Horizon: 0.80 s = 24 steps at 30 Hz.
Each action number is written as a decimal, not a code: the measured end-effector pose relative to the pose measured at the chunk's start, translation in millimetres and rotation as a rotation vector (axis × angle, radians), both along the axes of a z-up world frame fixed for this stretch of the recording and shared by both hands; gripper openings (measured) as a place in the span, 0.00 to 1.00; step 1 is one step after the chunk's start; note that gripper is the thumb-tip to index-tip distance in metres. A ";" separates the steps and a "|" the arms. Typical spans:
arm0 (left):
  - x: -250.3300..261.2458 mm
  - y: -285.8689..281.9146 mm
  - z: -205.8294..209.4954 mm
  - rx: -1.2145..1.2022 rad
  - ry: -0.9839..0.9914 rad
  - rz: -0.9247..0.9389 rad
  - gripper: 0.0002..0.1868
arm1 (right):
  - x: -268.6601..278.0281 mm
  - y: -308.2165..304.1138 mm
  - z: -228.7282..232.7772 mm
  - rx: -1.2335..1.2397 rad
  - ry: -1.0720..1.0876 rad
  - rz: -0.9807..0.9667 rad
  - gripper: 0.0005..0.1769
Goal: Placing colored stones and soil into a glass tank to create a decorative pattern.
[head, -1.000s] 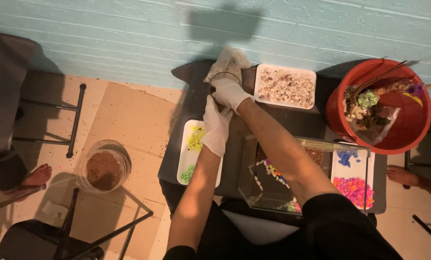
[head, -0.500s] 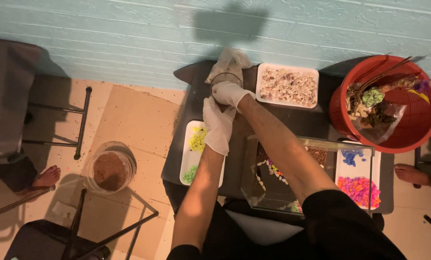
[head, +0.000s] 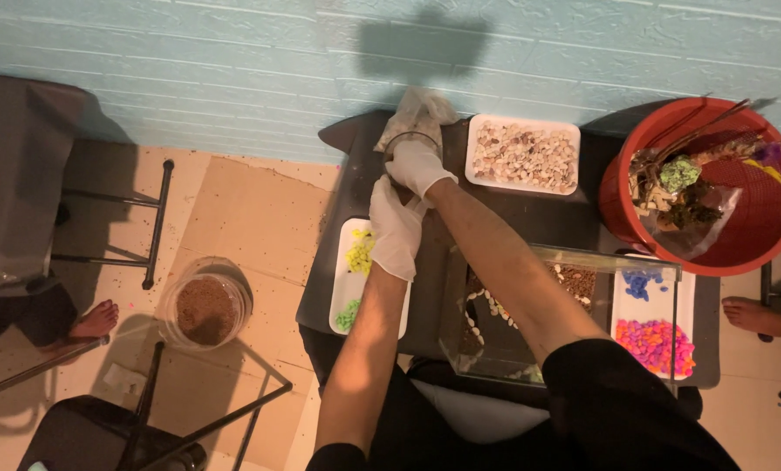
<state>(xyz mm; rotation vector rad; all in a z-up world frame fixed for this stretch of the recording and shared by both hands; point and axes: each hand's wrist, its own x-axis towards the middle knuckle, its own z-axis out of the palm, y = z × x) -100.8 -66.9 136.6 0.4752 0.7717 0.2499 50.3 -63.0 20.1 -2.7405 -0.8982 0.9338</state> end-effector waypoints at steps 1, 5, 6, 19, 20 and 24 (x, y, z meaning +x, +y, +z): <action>0.0 0.6 -3.4 -0.023 0.015 0.008 0.40 | 4.9 2.0 2.5 0.088 -0.053 -0.035 0.25; 0.0 3.2 -27.2 -0.113 0.078 0.038 0.41 | 11.6 1.8 -4.5 0.235 -0.109 -0.060 0.25; -1.0 3.4 -30.5 -0.112 0.077 0.039 0.41 | 0.3 -0.8 15.3 0.236 -0.110 -0.059 0.25; -72.6 -27.9 -6.2 -0.019 0.048 0.062 0.29 | -3.8 -81.3 114.1 0.583 0.713 -0.801 0.28; -77.4 -32.4 -11.4 0.039 0.027 0.043 0.20 | -12.6 -95.8 136.1 0.600 0.773 -0.772 0.29; -95.6 -56.3 -3.2 0.182 0.020 -0.038 0.21 | -62.0 -177.0 201.7 0.634 0.880 -0.727 0.30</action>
